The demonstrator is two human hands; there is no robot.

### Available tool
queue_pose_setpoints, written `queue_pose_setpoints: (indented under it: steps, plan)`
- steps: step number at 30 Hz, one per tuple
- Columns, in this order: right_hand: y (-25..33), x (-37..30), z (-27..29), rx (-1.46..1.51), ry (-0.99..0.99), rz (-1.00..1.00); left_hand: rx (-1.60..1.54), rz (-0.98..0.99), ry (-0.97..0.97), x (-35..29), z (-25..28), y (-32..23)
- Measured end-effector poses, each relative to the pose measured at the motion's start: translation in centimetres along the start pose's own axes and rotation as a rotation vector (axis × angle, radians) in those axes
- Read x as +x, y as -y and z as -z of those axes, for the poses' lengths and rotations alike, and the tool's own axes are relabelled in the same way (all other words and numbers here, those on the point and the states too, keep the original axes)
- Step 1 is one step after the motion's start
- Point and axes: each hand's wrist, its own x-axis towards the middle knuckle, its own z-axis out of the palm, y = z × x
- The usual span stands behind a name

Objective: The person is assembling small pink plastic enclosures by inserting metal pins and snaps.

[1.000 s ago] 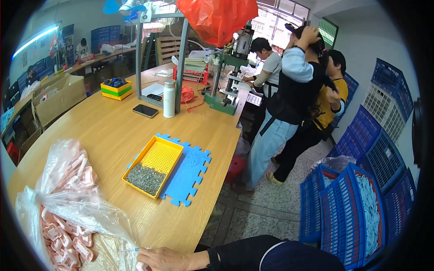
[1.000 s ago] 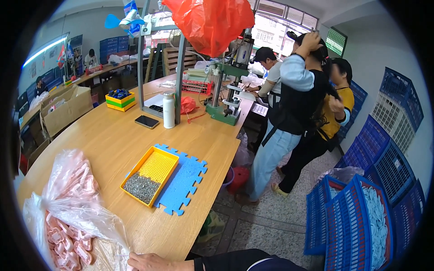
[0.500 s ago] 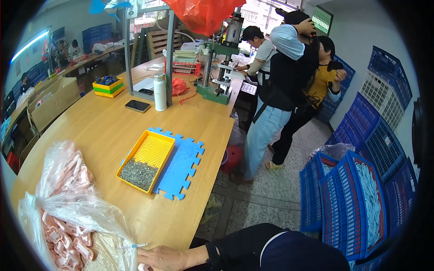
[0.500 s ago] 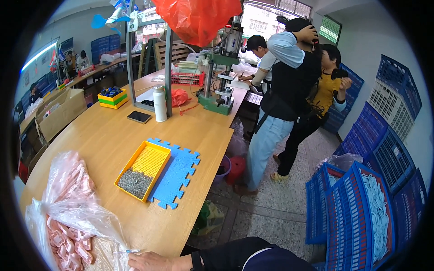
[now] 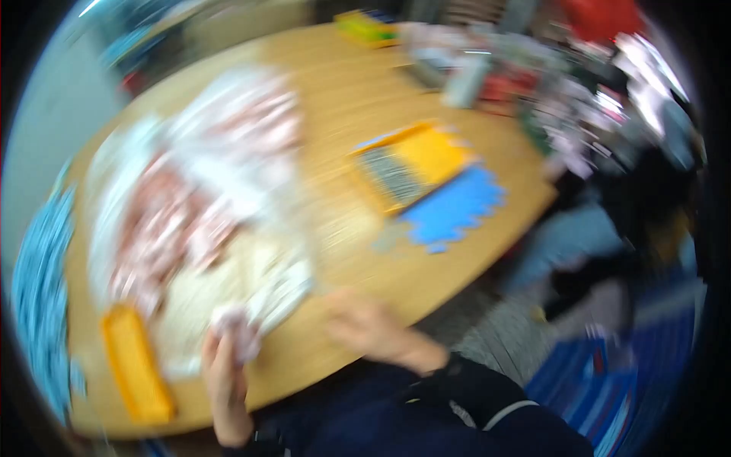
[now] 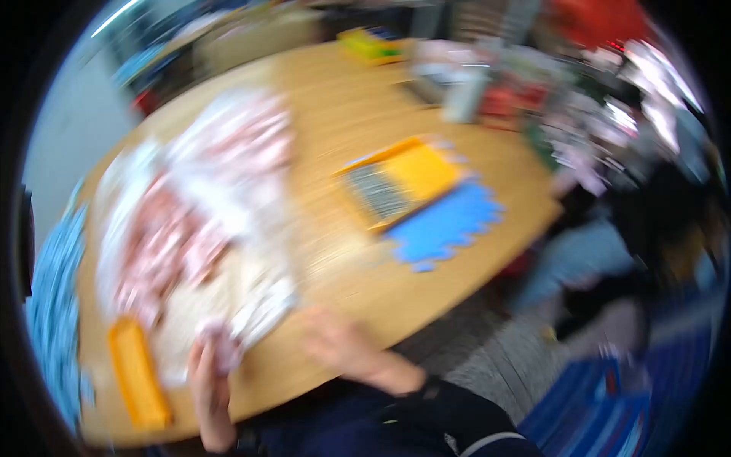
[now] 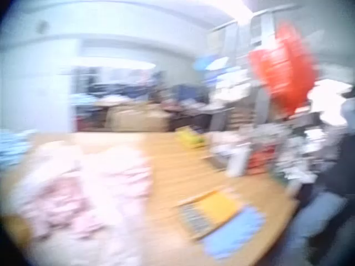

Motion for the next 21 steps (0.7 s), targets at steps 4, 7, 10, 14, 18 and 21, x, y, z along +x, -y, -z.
queue_pose_setpoints:
  steps: [4, 7, 10, 14, 18, 21]
  plan:
    - [-1.6, -0.4, 0.9, -0.117, -0.002, -0.041, -0.145, -0.024, 0.005, -0.7, 4.7, -0.2]
    - [-2.3, 0.3, 0.6, 0.016, 0.108, -0.082, -0.356, 0.005, -0.088, -4.6, 7.1, -0.6]
    - [-2.1, 1.6, -1.2, 0.069, 0.151, -0.101, -0.434, -0.02, -0.212, -8.2, 9.3, -0.3]
    - [-2.6, 2.2, -2.1, 0.05, 0.273, -0.076, -0.397, -0.026, -0.24, -11.4, 11.9, 0.6]
    - [-2.3, 1.5, -2.6, 0.018, 0.188, -0.047, -0.298, 0.117, -0.33, -16.6, 15.7, 2.5]
    - [-1.9, 1.5, -2.4, -0.036, 0.176, -0.023, -0.334, 0.165, -0.439, -20.6, 20.5, 7.0]
